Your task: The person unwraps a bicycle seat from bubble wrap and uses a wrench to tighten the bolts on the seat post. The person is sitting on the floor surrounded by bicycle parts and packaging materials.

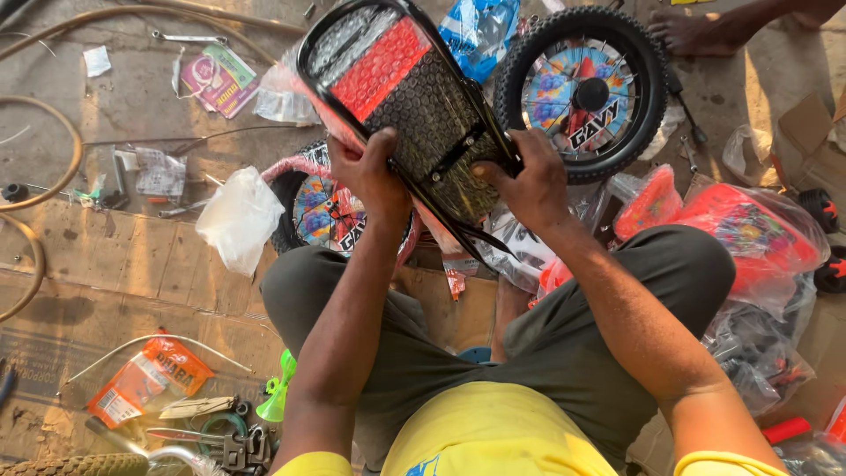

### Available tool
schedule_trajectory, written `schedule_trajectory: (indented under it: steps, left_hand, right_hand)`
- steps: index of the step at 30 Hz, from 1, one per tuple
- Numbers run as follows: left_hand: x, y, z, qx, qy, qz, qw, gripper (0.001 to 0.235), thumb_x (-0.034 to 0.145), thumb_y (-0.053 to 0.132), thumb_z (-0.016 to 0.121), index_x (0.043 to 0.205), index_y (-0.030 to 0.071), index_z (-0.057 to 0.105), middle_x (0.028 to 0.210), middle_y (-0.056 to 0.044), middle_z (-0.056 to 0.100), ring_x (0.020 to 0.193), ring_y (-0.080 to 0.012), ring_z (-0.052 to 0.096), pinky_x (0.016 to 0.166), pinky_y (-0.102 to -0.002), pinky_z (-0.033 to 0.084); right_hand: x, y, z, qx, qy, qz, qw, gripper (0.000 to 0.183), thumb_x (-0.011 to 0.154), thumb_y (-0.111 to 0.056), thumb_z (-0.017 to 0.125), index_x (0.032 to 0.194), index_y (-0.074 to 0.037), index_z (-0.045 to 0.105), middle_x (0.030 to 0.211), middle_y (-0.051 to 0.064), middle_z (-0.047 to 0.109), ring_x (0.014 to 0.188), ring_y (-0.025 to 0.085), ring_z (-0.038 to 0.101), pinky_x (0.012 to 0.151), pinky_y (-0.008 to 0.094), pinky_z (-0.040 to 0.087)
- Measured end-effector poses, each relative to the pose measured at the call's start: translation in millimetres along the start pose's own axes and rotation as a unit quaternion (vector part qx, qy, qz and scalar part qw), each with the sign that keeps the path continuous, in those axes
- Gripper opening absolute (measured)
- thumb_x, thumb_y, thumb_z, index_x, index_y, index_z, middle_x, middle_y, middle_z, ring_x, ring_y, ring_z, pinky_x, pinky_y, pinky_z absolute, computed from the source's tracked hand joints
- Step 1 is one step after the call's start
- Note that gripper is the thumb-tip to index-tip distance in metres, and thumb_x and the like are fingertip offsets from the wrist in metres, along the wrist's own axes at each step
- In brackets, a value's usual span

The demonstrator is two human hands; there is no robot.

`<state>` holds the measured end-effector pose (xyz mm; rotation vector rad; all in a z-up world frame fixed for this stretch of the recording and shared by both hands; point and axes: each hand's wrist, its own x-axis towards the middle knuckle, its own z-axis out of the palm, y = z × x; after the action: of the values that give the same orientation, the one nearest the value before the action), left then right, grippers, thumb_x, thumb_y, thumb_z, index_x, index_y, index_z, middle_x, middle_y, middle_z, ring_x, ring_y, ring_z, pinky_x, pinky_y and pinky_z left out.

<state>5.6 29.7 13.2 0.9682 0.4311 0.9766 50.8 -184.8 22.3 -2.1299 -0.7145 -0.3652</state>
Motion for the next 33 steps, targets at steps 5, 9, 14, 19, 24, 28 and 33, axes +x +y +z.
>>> schedule_trajectory:
  steps: [5,9,14,19,24,28,33]
  left_hand:
    - [-40,26,-31,-0.093,-0.02,-0.003,0.995,0.044,0.077,0.011,0.083,0.107,0.004,0.051,0.095,0.002,0.042,0.089,-0.0139,0.041,0.086,-0.029,0.041]
    - [-123,73,-66,-0.047,-0.03,-0.107,0.993,0.055,0.083,0.011,0.073,0.132,0.009,0.048,0.115,0.0,0.057,0.096,-0.0112,0.054,0.079,-0.031,0.048]
    - [-198,159,-117,0.142,-0.346,-0.364,0.853,0.045,0.078,0.021,0.08,0.118,0.005,0.066,0.109,-0.01,0.071,0.105,-0.0236,0.065,0.094,-0.037,0.051]
    - [-160,235,-140,0.013,-0.752,-0.172,0.636,0.041,0.115,0.016,0.045,0.146,-0.009,0.056,0.137,-0.023,0.066,0.134,-0.0365,0.064,0.12,-0.038,0.048]
    - [-107,227,-84,0.456,-0.435,0.02,0.776,0.08,0.077,0.039,0.084,0.14,-0.002,0.057,0.133,-0.018,0.065,0.123,-0.0314,0.063,0.105,-0.039,0.047]
    - [-94,187,-63,0.339,-0.517,-0.223,0.754,0.101,0.073,0.026,0.089,0.154,0.0,0.033,0.146,-0.01,0.053,0.131,-0.0189,0.054,0.111,-0.034,0.039]
    - [-107,178,-61,0.222,-0.479,-0.311,0.79,0.083,0.07,0.009,0.083,0.146,-0.002,0.051,0.132,-0.009,0.062,0.122,-0.0162,0.057,0.11,-0.031,0.043]
  right_hand:
    - [38,-23,-36,-0.002,-0.099,-0.116,0.988,0.043,0.09,-0.041,0.084,0.106,-0.002,0.072,0.094,0.013,0.066,0.088,0.033,0.067,0.076,0.043,0.053]
    - [83,-57,-88,-0.004,-0.157,-0.24,0.958,0.047,0.083,-0.034,0.088,0.113,-0.002,0.071,0.105,0.014,0.072,0.098,0.032,0.071,0.084,0.04,0.057]
    - [124,-91,-123,0.002,-0.326,-0.264,0.908,0.047,0.066,-0.029,0.092,0.103,-0.006,0.075,0.098,0.01,0.074,0.091,0.029,0.072,0.077,0.04,0.057]
    - [101,-87,-92,0.122,-0.521,-0.258,0.804,0.042,0.063,-0.016,0.088,0.102,-0.008,0.075,0.097,0.004,0.073,0.095,0.023,0.071,0.08,0.038,0.057]
    - [71,-90,-65,0.07,-0.422,-0.372,0.824,0.04,0.062,-0.014,0.086,0.101,-0.014,0.077,0.094,0.003,0.071,0.09,0.027,0.066,0.074,0.042,0.053]
    - [65,-92,-71,0.071,-0.359,-0.392,0.844,0.042,0.06,-0.013,0.086,0.101,-0.014,0.077,0.097,0.005,0.067,0.093,0.029,0.066,0.075,0.043,0.052]
    - [59,-96,-102,0.1,-0.312,-0.359,0.874,0.044,0.059,-0.021,0.091,0.098,-0.01,0.076,0.096,0.006,0.066,0.091,0.029,0.064,0.075,0.044,0.052]
